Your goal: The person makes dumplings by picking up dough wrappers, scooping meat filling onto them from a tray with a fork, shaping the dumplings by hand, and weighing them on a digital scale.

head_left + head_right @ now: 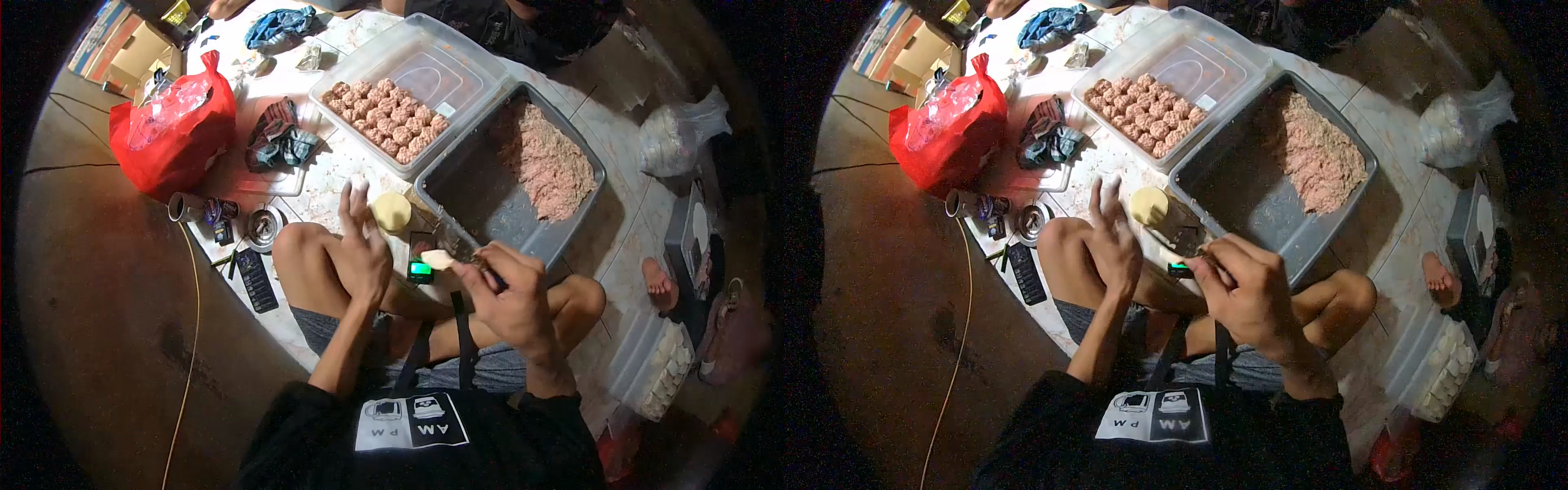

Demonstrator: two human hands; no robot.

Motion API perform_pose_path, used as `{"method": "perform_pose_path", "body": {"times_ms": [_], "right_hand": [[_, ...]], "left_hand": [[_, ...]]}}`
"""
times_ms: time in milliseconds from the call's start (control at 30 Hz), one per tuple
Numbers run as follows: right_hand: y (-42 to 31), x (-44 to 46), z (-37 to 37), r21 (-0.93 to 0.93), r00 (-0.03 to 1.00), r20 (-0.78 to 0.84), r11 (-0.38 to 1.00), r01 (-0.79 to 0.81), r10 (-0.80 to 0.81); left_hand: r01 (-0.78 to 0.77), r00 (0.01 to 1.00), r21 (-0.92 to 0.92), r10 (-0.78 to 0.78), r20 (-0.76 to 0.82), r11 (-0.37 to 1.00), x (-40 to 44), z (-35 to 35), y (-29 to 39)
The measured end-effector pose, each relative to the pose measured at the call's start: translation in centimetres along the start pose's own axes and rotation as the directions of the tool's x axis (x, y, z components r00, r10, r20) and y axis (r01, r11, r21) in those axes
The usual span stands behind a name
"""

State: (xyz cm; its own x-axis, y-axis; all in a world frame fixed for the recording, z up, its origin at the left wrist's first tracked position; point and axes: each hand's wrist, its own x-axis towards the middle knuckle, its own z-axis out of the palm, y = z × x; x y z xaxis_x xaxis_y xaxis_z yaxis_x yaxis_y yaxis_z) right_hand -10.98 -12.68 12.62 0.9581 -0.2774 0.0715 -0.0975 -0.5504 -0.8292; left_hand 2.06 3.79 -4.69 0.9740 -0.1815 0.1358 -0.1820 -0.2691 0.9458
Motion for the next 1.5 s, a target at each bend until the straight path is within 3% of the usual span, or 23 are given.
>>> {"method": "perform_pose_path", "body": {"times_ms": [33,67,133,200,267,300,367,433,500,533,567,633,733,867,967,1000,1067,1133,1167,1233,1267,1367,1500], "right_hand": [[-0.4,0.1,-0.6,-0.025,1.0,-0.01,1.0,-0.017,0.017],[-0.5,0.2,-0.8,0.001,0.998,-0.061,1.0,0.019,-0.019],[-1.3,-0.2,-1.6,0.035,0.998,-0.058,0.999,0.041,-0.039],[-1.7,0.0,-2.7,0.066,0.991,-0.081,0.991,0.114,-0.109],[-1.7,-0.1,-2.5,0.284,0.995,-0.02,0.955,-0.089,0.098],[-1.6,0.5,-2.3,0.38,0.983,0.025,0.908,-0.178,0.182],[2.1,2.6,0.2,0.338,0.99,0.056,0.93,-0.143,0.132],[3.8,3.0,0.8,0.183,0.983,-0.062,0.97,-0.158,0.172],[4.9,3.1,-0.1,-0.055,0.921,-0.367,0.985,-0.162,0.131],[6.2,3.4,-0.7,-0.325,0.874,-0.483,0.939,-0.113,-0.062],[7.5,3.4,-1.6,-0.447,0.903,-0.428,0.873,-0.196,-0.016],[15.1,3.0,-1.8,-0.598,0.936,-0.297,0.727,-0.336,0.189],[20.1,3.5,-2.1,-0.662,0.889,-0.189,0.615,-0.43,0.418],[25.0,6.4,-1.2,-0.672,0.917,-0.304,0.624,-0.399,0.259],[25.2,7.1,-0.2,-0.67,0.948,-0.279,0.677,-0.305,0.151],[24.3,6.6,-0.4,-0.631,0.952,-0.274,0.722,-0.284,0.135],[21.1,5.9,-1.5,-0.553,0.964,-0.213,0.794,-0.254,0.159],[15.1,4.3,-3.0,-0.455,0.963,-0.09,0.85,-0.266,0.254],[12.1,3.8,-3.6,-0.382,0.969,-0.056,0.891,-0.244,0.241],[6.7,2.8,-3.9,-0.281,0.989,-0.019,0.948,-0.148,0.149],[4.2,2.3,-3.6,-0.258,0.997,-0.016,0.963,-0.073,0.071],[1.7,1.1,-1.2,-0.302,0.994,0.103,0.952,0.053,-0.022],[0.7,0.7,-3.5,-0.463,0.994,0.103,0.886,0.023,0.028]], "left_hand": [[-0.144,0.983,0.304,0.101,0.154,0.942,0.3,0.6,-2.3],[-0.338,0.932,0.532,0.199,0.302,0.777,0.5,1.3,-4.5],[-0.409,0.893,0.75,0.059,0.446,0.519,-0.3,1.7,-3.9],[-0.345,0.933,0.61,0.19,0.307,0.713,0.0,1.4,-1.9],[-0.384,0.923,0.435,0.35,0.161,0.814,-0.4,0.4,1.4],[-0.308,0.947,0.153,0.287,0.146,0.939,-0.1,0.7,3.0],[-0.202,0.801,-0.277,0.321,0.505,0.939,0.4,-0.1,3.8],[0.143,0.793,-0.394,0.133,0.594,0.908,-0.2,0.5,6.7],[0.171,0.858,-0.498,0.12,0.499,0.85,0.0,0.9,4.9],[0.144,0.888,-0.427,0.074,0.453,0.893,0.0,0.4,5.0],[0.188,0.91,-0.413,0.0,0.414,0.891,-0.1,0.4,4.1],[-0.062,0.922,-0.354,0.189,0.337,0.933,0.4,-0.2,3.7],[0.029,0.927,-0.165,0.035,0.373,0.986,0.1,-1.4,5.3],[0.025,0.934,-0.323,0.093,0.344,0.946,-0.3,-0.2,5.1],[0.052,0.924,-0.17,0.018,0.382,0.984,-0.8,0.1,4.3],[-0.015,0.941,-0.075,0.039,0.336,0.997,-1.0,0.4,3.1],[-0.291,0.91,0.337,0.15,0.387,0.895,-1.4,1.6,-3.6],[-0.245,0.932,0.311,0.136,0.335,0.918,0.5,0.1,1.2],[-0.156,0.94,0.087,0.121,0.318,0.984,0.9,0.3,2.6],[0.024,0.953,-0.366,0.089,0.29,0.93,1.0,0.5,4.0],[0.077,0.933,-0.444,0.093,0.348,0.893,0.5,0.9,3.1],[-0.01,0.835,-0.424,0.241,0.494,0.906,0.5,0.7,3.8],[0.148,0.848,-0.409,0.097,0.521,0.9,0.2,-0.4,4.6]]}}
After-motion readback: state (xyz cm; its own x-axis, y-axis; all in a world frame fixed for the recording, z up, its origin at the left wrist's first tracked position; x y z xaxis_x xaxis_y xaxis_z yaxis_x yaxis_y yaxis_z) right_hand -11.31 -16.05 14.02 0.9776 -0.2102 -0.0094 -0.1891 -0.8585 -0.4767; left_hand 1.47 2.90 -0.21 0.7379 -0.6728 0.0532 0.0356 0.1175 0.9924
